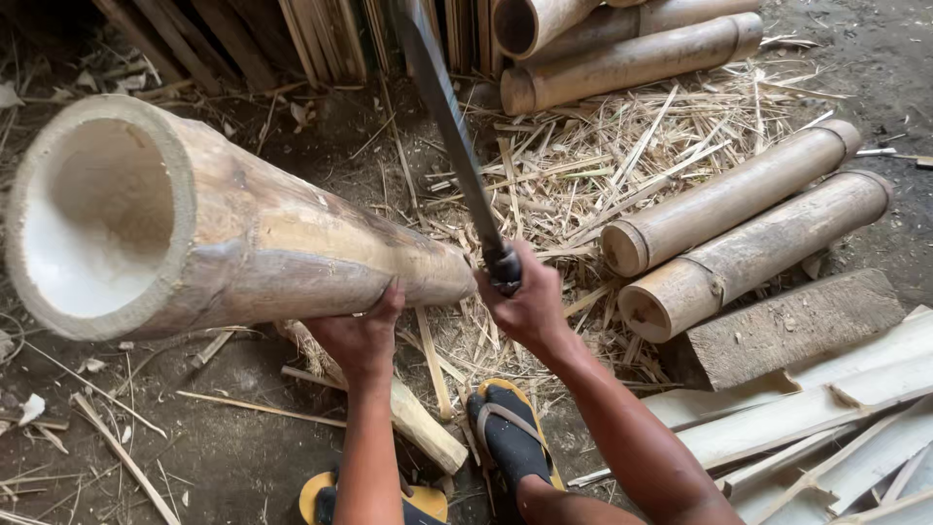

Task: The person splits bamboo poles into halves using a knife and a wooden mallet. They repeatedly position the knife along the bamboo and strike it with the mallet to separate the pieces.

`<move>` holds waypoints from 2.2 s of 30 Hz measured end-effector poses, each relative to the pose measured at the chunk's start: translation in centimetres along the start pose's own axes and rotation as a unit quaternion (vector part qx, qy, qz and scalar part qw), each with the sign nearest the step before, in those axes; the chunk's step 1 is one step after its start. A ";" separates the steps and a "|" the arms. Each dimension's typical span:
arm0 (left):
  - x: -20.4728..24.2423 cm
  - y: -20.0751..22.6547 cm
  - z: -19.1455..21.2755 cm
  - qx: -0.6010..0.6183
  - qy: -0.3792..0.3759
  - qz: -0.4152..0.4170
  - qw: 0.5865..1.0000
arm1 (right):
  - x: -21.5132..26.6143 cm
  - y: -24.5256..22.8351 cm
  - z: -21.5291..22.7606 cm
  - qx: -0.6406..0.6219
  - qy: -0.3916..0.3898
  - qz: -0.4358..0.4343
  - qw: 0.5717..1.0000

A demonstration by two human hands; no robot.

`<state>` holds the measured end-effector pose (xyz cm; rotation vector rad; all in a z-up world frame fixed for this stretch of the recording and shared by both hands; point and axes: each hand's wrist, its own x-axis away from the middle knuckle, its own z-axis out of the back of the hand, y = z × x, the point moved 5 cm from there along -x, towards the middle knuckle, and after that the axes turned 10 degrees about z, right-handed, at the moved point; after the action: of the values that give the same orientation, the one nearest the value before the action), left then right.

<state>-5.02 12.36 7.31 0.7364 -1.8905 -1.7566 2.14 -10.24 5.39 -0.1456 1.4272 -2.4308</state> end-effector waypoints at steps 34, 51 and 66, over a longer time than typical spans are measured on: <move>0.8 -2.2 3.4 -0.031 0.025 0.019 0.999 | 3.2 5.8 -3.4 0.049 -0.021 -0.038 0.998; 1.8 -1.9 -1.0 0.242 -0.026 0.139 0.960 | 2.2 1.5 -2.2 -0.043 0.072 0.088 0.993; 1.8 -1.3 0.0 0.001 0.018 0.023 1.000 | 2.1 4.8 -3.7 -0.014 0.032 0.018 0.999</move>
<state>-6.30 11.13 5.95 0.7159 -1.8702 -1.7026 0.32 -10.03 -0.78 -0.0469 1.4793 -2.4069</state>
